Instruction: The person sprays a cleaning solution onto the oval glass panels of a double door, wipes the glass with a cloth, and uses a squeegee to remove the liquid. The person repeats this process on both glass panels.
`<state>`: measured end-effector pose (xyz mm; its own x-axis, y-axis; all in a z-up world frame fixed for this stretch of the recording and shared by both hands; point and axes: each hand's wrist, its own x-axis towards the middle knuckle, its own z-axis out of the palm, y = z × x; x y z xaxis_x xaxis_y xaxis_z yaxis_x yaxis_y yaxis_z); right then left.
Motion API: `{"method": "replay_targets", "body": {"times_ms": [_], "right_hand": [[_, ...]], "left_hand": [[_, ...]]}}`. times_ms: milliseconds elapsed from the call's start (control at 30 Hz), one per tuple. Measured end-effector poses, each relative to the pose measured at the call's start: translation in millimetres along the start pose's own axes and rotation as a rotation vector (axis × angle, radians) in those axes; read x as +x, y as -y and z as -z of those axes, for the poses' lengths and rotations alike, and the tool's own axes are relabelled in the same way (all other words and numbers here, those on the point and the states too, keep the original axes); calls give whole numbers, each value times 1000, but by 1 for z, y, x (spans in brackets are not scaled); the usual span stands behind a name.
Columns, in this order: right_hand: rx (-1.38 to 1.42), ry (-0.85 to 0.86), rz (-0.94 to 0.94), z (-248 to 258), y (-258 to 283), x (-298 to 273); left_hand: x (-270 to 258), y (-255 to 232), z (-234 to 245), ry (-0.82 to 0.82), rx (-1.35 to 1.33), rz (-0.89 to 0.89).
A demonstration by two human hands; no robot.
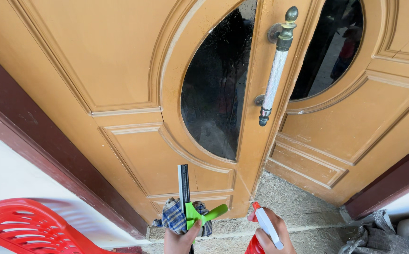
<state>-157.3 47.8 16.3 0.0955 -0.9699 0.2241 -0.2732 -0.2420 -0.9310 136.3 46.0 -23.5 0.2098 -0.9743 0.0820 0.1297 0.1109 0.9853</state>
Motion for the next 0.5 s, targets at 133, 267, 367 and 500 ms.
{"method": "replay_targets", "body": {"times_ms": [133,267,367,500], "right_hand": [[-33,-36,-7,0,-17,-3],[38,-76,-152,-3,-21,-3],[120,-117,-149,-4,-26,-3],[121,-142,-160,2,-43,0]], "left_hand": [[-3,-9,-5,15,47,52],[-9,-21,-11,-3,31,66],[-10,-21,-11,-6,48,69],[-3,-10,-18,28,4,90]]}}
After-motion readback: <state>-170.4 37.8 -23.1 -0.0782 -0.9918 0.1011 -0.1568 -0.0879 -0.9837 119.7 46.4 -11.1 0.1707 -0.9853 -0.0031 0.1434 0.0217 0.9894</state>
